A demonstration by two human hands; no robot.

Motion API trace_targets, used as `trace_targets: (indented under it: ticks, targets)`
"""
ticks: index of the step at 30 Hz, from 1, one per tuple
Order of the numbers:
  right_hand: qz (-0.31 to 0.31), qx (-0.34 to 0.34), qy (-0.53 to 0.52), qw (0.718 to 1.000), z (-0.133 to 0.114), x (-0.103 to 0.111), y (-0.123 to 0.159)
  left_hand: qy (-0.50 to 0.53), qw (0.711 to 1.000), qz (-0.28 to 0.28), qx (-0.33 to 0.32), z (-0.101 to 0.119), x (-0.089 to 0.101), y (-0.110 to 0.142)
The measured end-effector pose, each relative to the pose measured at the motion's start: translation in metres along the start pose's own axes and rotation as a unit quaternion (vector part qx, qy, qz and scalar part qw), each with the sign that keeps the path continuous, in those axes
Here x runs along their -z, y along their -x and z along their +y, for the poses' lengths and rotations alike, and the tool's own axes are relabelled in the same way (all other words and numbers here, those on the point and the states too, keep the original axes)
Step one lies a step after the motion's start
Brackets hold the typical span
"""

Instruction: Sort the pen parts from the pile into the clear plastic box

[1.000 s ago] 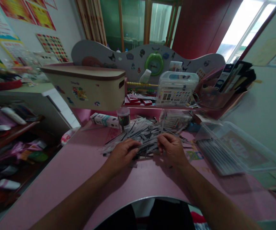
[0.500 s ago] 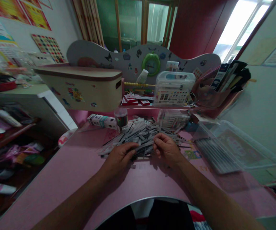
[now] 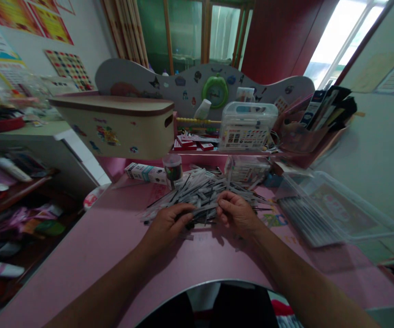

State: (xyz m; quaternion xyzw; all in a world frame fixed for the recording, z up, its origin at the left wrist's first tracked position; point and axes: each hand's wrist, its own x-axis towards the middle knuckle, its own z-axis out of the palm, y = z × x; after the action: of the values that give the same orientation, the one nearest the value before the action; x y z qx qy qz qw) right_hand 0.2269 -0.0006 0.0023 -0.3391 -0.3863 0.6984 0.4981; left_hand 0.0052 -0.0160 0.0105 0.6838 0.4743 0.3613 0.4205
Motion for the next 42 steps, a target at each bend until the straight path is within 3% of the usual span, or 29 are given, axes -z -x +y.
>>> trace_targets:
  ticks: [4, 7, 11, 14, 19, 26, 34, 42]
  targets:
    - [-0.002, -0.008, -0.024, 1.000, 0.000, 0.001, 0.000, 0.031, 0.999, 0.003, 0.027, 0.000, -0.002, 0.001]
    - [-0.020, 0.001, -0.072, 0.997, -0.004, 0.000, 0.000, 0.114, 0.992, 0.002, 0.060, 0.000, -0.006, 0.002]
    - [-0.005, 0.010, -0.064, 0.998, -0.011, -0.002, 0.000, 0.312, 0.940, -0.009, 0.139, 0.000, -0.009, 0.002]
    - [-0.017, 0.008, -0.044, 0.999, -0.014, -0.002, 0.001, 0.379, 0.907, -0.043, 0.175, 0.001, -0.006, 0.001]
    - [-0.033, -0.014, -0.005, 0.999, -0.010, -0.001, 0.000, 0.406, 0.892, -0.064, 0.190, 0.000, 0.001, -0.002]
    - [0.041, 0.002, 0.090, 0.995, -0.009, -0.002, -0.001, 0.398, 0.899, -0.076, 0.167, -0.003, 0.000, -0.001]
    - [0.026, 0.036, 0.023, 0.999, -0.010, -0.004, 0.003, 0.392, 0.904, -0.056, 0.162, -0.004, -0.006, 0.002]
    - [0.043, 0.059, 0.068, 0.995, -0.014, -0.008, 0.006, 0.407, 0.896, -0.067, 0.165, 0.001, -0.008, 0.008]
